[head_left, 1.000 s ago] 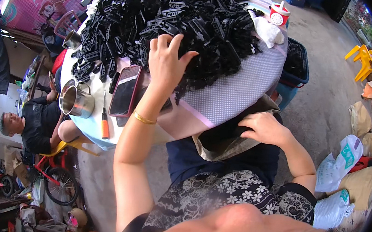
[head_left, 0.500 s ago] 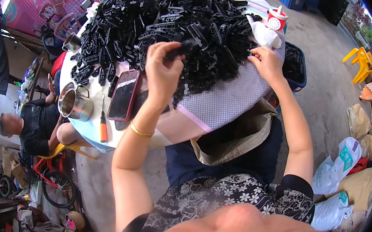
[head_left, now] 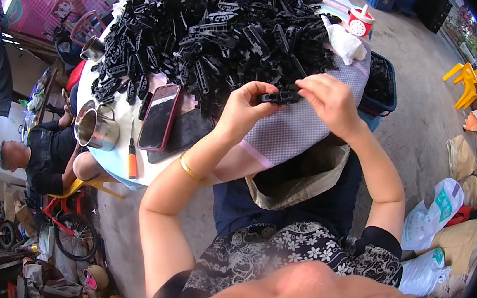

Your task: The person repeatedly takes plastic pieces from a pile on the table, assembles them by attaching smaller components by hand, and drops the finished parts into a bag.

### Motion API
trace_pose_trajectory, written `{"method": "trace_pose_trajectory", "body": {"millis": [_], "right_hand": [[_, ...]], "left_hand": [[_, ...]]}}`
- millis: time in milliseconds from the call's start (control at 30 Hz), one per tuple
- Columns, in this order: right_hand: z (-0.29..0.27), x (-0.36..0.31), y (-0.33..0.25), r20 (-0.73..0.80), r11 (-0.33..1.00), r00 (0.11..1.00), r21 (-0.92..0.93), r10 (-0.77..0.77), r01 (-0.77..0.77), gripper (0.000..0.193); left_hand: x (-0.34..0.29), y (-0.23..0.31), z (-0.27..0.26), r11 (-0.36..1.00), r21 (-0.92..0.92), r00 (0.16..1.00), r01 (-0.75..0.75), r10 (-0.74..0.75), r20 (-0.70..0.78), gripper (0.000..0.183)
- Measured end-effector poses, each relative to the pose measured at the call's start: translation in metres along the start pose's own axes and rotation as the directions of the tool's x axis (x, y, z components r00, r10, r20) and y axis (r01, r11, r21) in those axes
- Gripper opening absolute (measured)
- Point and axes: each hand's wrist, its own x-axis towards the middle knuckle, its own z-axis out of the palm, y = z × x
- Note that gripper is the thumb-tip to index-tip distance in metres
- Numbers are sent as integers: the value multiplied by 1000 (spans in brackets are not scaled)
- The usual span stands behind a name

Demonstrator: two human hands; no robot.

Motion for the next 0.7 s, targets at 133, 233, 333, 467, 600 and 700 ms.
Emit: {"method": "trace_pose_trajectory", "body": {"millis": [133,233,333,467,600,700], "right_hand": [[9,3,-12,42,992,995,-80,-93,96,17],[12,0,-13,-20,999,999,13,-34,35,15],[9,-2,-20,31,967,991,219,127,-131,13],[8,-8,-32,65,952,990,274,124,-138,13],[-6,0,-39,-18,983,988,-106,-155,152,18],[-6,0,-34,83,959,977,-191,-197,210,21]], "left_hand": [[-2,4,7,989,150,999,15,-9,-41,26],[-5,8,5,978,204,998,-41,48,-29,26],[-2,2,1,991,-98,995,-94,90,-41,28],[-4,4,6,861,-499,985,100,-14,172,23],[-3,9,-3,908,-337,960,248,-183,213,26],[-2,6,-1,916,-307,953,259,-190,237,28]]}}
